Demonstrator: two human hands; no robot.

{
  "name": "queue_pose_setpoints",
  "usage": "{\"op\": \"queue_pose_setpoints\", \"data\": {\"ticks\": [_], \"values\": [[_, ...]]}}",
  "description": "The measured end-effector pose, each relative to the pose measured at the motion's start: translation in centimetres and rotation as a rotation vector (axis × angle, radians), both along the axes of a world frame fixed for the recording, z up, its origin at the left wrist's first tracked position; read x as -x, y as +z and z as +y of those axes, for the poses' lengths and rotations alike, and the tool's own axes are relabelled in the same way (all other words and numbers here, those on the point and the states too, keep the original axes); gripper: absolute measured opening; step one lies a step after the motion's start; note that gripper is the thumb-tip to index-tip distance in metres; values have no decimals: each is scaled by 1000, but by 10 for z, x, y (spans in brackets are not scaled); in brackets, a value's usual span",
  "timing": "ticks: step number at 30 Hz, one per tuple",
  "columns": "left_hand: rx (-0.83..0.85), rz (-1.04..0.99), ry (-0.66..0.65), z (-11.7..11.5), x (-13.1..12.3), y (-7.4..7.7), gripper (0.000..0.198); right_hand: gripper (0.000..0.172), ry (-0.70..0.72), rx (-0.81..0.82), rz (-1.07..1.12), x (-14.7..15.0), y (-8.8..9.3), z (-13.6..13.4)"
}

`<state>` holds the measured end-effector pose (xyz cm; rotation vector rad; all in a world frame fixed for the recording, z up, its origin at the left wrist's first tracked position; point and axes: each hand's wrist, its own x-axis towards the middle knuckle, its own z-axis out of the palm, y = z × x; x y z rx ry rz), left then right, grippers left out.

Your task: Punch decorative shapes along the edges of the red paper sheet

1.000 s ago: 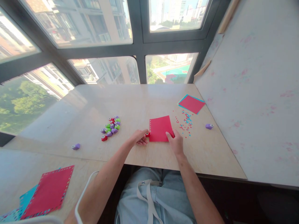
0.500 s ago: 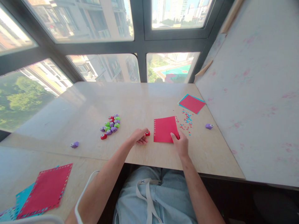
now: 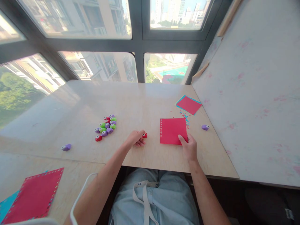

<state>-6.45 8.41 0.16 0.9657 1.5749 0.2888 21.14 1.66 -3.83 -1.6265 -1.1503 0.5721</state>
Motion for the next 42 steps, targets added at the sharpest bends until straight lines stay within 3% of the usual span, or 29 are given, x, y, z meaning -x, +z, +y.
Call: {"op": "queue_pose_setpoints", "data": {"ticks": [8,18,21,25,30,36,42], "values": [[12,-69,-59,-4,6,10,15,34,28,-5,40,-2,-1,-2],[-54,-86,-52,-10,7,16,18,28,31,-15,76,1,-1,-2],[-60,-99,-44,-10,8,16,18,27,39,-44,310,-1,0,-2],[-81,-123,-48,-10,10,14,21,26,139,-78,893,-13,4,-1],[-113,-86,-11,-11,7,8,18,20,347,99,1347,-32,5,-1],[-140,-39,8,-10,3,4,16,36,403,112,1608,-37,7,-3],[-228,-58,15,-16,4,1,20,42,431,96,1670,-38,8,-5]]}}
